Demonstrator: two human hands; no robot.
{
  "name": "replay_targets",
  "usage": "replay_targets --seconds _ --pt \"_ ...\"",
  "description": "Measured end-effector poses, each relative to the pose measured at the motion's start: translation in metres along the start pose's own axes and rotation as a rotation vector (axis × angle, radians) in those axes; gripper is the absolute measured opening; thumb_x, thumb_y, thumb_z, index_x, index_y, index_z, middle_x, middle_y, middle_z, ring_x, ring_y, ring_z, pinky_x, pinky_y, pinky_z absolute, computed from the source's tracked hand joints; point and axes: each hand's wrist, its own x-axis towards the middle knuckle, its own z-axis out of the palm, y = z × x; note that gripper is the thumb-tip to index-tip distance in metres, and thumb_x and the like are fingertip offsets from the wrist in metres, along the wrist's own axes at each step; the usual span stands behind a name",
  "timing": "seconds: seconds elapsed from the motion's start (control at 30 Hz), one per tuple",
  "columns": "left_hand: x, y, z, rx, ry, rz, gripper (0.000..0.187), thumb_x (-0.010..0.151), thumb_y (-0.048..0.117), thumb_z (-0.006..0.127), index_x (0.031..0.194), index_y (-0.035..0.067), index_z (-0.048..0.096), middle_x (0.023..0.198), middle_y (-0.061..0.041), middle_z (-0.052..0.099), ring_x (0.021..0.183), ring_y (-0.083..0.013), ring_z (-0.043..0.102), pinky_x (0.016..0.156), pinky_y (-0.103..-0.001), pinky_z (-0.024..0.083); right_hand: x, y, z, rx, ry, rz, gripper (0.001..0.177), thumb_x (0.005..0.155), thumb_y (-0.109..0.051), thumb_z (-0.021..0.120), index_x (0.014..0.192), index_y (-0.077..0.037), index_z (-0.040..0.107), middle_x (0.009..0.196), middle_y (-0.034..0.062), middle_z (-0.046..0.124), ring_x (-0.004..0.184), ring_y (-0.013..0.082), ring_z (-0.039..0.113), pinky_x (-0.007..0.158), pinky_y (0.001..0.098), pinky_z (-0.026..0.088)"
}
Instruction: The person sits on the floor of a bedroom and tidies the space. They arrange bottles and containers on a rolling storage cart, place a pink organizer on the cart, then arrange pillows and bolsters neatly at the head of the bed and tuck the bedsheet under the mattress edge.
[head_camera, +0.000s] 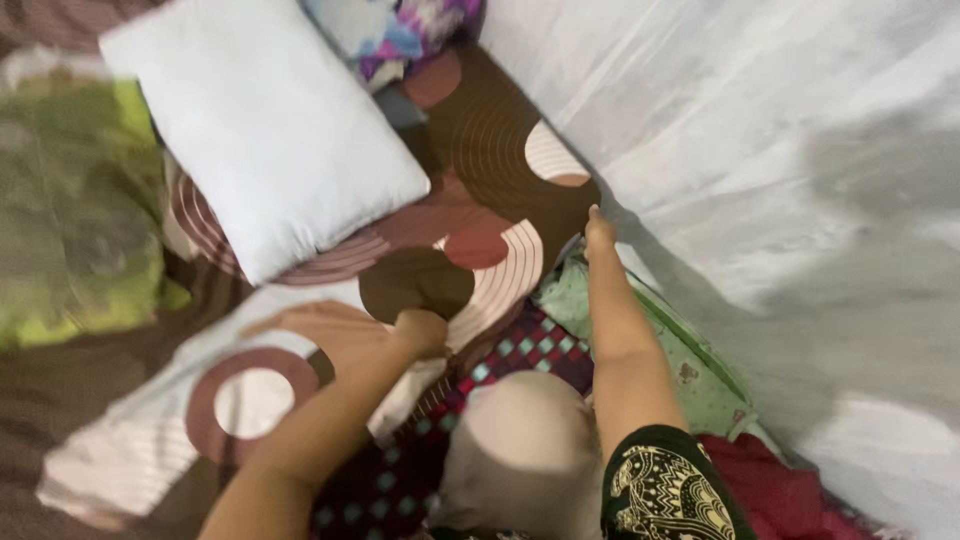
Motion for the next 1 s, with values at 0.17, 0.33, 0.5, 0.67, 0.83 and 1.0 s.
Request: replay_targets --seconds 0.17,0.33,0.5,0.67,0.83,1.0 --pt "0.004 0.008 0.008 0.004 -0.066 0.083 0.042 0.073 0.044 0.084 0.098 0.01 0.076 0.101 -0.014 0.075 0.093 -0.0335 0.073 0.075 -0.048 0.058 0.022 0.014 0.013 -0.244 0.195 -0.456 0.056 0.095 -0.054 0.067 0.089 0.002 0.07 0.087 0.0248 0.071 0.083 0.0481 0.066 0.073 0.0568 0.051" --pt "0.016 0.033 0.037 -0.039 -0.24 0.169 0.014 0.076 0.016 0.074 0.083 0.006 0.079 0.083 -0.016 0.078 0.077 -0.0298 0.077 0.065 -0.044 0.06 0.04 0.03 -0.007 -0.471 0.194 -0.914 0.036 0.102 -0.034 0.058 0.084 -0.005 0.069 0.082 0.0231 0.07 0.076 0.0454 0.066 0.069 0.0562 0.052" --pt "0.037 0.074 0.052 -0.139 -0.452 0.341 0.025 0.088 0.02 0.065 0.082 0.0 0.078 0.079 -0.016 0.077 0.068 -0.0261 0.077 0.06 -0.039 0.06 0.064 0.034 -0.079 -0.666 0.028 -1.013 0.034 0.1 -0.03 0.063 0.083 -0.002 0.073 0.082 0.0235 0.07 0.078 0.0433 0.068 0.074 0.0546 0.052" --pt "0.04 0.093 0.021 -0.185 -0.209 0.158 0.023 0.088 0.024 0.067 0.098 0.005 0.075 0.1 -0.018 0.072 0.091 -0.0339 0.073 0.074 -0.047 0.059 0.055 0.052 -0.039 -0.153 -0.892 -0.857 0.064 0.087 -0.011 0.081 0.139 0.007 0.047 0.131 0.0219 0.057 0.115 0.0336 0.062 0.091 0.049 0.051" --pt "0.087 0.125 -0.039 -0.153 0.47 -0.064 0.044 0.078 0.044 0.078 0.096 0.004 0.073 0.101 -0.016 0.073 0.092 -0.0364 0.07 0.076 -0.055 0.054 0.046 0.065 0.008 -0.505 -0.445 -0.48 0.042 0.083 0.004 0.06 0.124 0.0 0.066 0.111 0.018 0.074 0.085 0.0404 0.074 0.071 0.0519 0.058" --pt "0.157 0.122 -0.067 0.114 0.27 -0.047 0.026 0.084 0.022 0.07 0.105 0.007 0.075 0.103 -0.012 0.075 0.095 -0.0293 0.074 0.07 -0.045 0.059 0.056 0.077 -0.007 -0.744 -0.343 -0.842 0.021 0.093 -0.019 0.067 0.096 -0.001 0.079 0.096 0.0245 0.074 0.088 0.0408 0.07 0.079 0.0478 0.054"
